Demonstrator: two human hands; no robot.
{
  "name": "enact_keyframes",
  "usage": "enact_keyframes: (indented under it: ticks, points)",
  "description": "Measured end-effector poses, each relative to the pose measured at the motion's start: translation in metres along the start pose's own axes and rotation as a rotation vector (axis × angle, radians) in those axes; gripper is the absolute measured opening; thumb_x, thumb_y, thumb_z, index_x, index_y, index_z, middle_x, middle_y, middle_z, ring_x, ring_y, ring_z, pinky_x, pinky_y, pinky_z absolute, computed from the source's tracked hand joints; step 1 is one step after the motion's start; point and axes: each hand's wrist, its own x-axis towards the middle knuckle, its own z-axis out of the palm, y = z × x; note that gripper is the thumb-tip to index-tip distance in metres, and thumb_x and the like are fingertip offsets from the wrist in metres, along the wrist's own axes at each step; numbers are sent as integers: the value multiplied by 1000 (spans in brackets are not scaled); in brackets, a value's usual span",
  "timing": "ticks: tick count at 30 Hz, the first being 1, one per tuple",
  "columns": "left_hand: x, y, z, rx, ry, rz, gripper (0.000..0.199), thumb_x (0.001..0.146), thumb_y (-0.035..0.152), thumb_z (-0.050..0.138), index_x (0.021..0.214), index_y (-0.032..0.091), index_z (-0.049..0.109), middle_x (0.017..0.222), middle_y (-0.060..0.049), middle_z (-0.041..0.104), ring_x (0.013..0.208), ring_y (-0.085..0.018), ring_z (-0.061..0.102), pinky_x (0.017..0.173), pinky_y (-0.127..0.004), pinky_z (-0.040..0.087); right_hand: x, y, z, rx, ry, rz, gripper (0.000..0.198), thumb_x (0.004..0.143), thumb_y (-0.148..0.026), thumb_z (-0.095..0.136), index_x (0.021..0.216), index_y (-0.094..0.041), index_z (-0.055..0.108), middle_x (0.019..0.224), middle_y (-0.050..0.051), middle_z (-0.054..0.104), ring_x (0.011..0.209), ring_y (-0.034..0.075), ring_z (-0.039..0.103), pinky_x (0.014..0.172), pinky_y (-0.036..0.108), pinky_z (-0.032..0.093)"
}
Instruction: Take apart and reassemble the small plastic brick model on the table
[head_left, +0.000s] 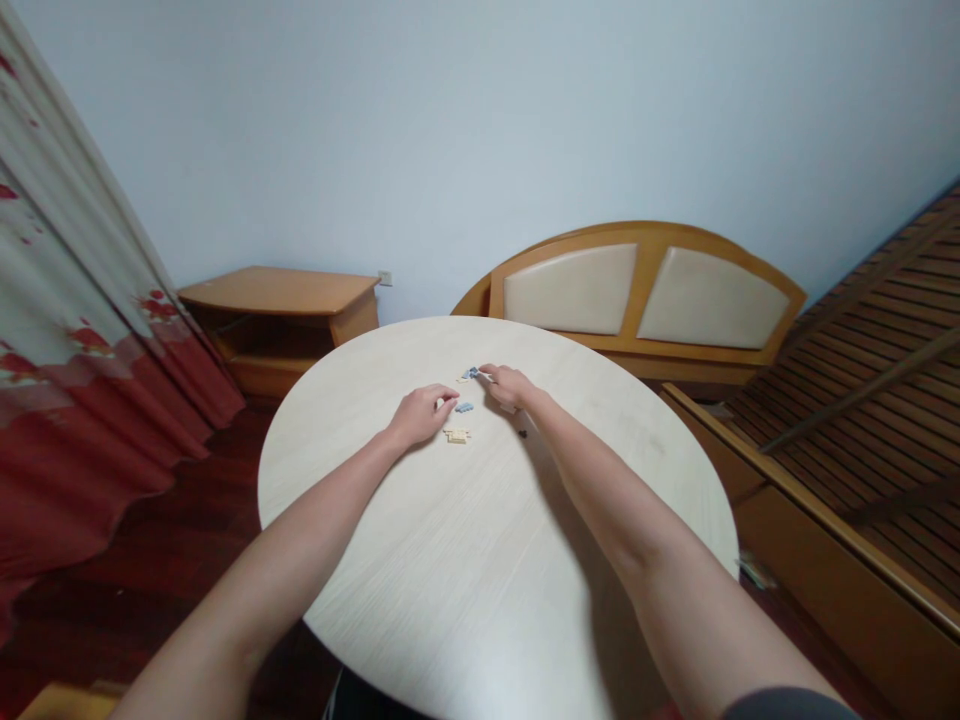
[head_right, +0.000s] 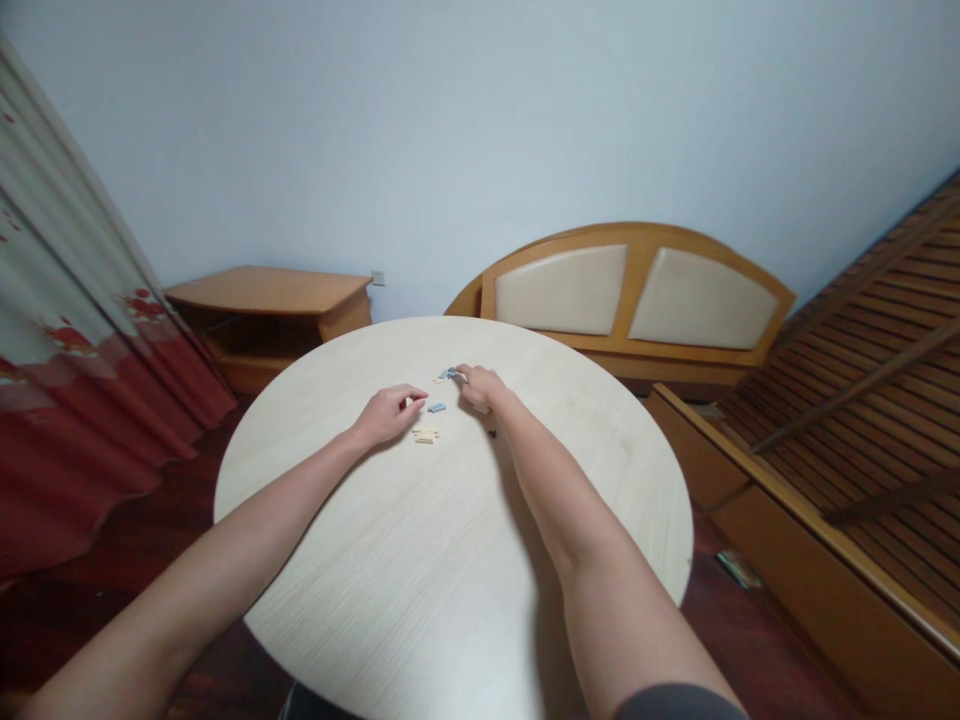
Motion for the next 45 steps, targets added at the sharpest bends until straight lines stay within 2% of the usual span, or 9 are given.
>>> enact_keyframes:
  ticks: [3,7,13,17,20,30,34,39,45]
  points:
    - [-1,0,-1,10,-1,-7,25,95,27,56,107,19,76,108,-7,77,93,-20,70,90,-33,53,9,-6,4,30,-5,-21,49,99,-29,42,147,-25,53,140,11,64,120,25,64,99,31,48]
    - [-1,-1,-3,13,2,-20,26,95,27,55,108,19,76,108,-7,77,92,-20,70,89,-33,54,12,-5,3,5,38,85,44,95,-28,50,136,-23,65,130,11,70,115,24,67,94,29,49]
    - [0,-1,-2,8,-5,-7,25,95,27,55,105,19,76,109,-8,77,93,-21,69,89,-34,54,-18,46,-4,-48,131,359,34,83,-20,63,114,-19,77,116,14,75,106,25,70,90,29,51]
    - [0,-2,-1,9,-8,2,26,95,27,55,106,18,76,109,-8,77,92,-21,69,90,-34,53,-45,80,6,15,231,530,36,84,-13,60,116,-17,75,116,16,74,106,26,70,87,30,51]
    - [1,-2,0,24,-22,7,26,94,27,54,105,18,77,108,-8,77,92,-21,70,89,-34,54,-62,88,17,85,305,562,37,85,-11,56,118,-15,73,117,16,74,106,27,69,88,32,51]
    - [-1,0,4,25,-44,-1,25,94,29,55,105,19,76,109,-7,77,92,-21,69,87,-33,53,-71,70,20,231,435,293,34,82,-5,52,110,-13,69,112,13,72,103,24,65,92,32,48]
    - [-1,3,6,15,-35,42,23,95,29,57,104,18,75,105,-7,77,91,-19,69,86,-31,52,-79,36,15,387,545,-34,24,88,-12,49,102,-16,68,105,12,71,96,22,64,89,34,50]
    - [-3,11,10,18,-58,117,22,92,32,66,109,20,74,103,-6,76,88,-18,68,85,-30,51,-93,-21,15,448,472,-405,25,88,-9,50,104,-19,67,99,9,69,91,20,64,84,32,51]
    - [-4,16,10,29,-81,156,18,94,31,63,102,19,75,100,-6,76,85,-18,68,81,-29,50,-96,-39,19,439,442,-506,22,91,-9,52,103,-20,67,99,8,70,93,20,64,83,31,50]
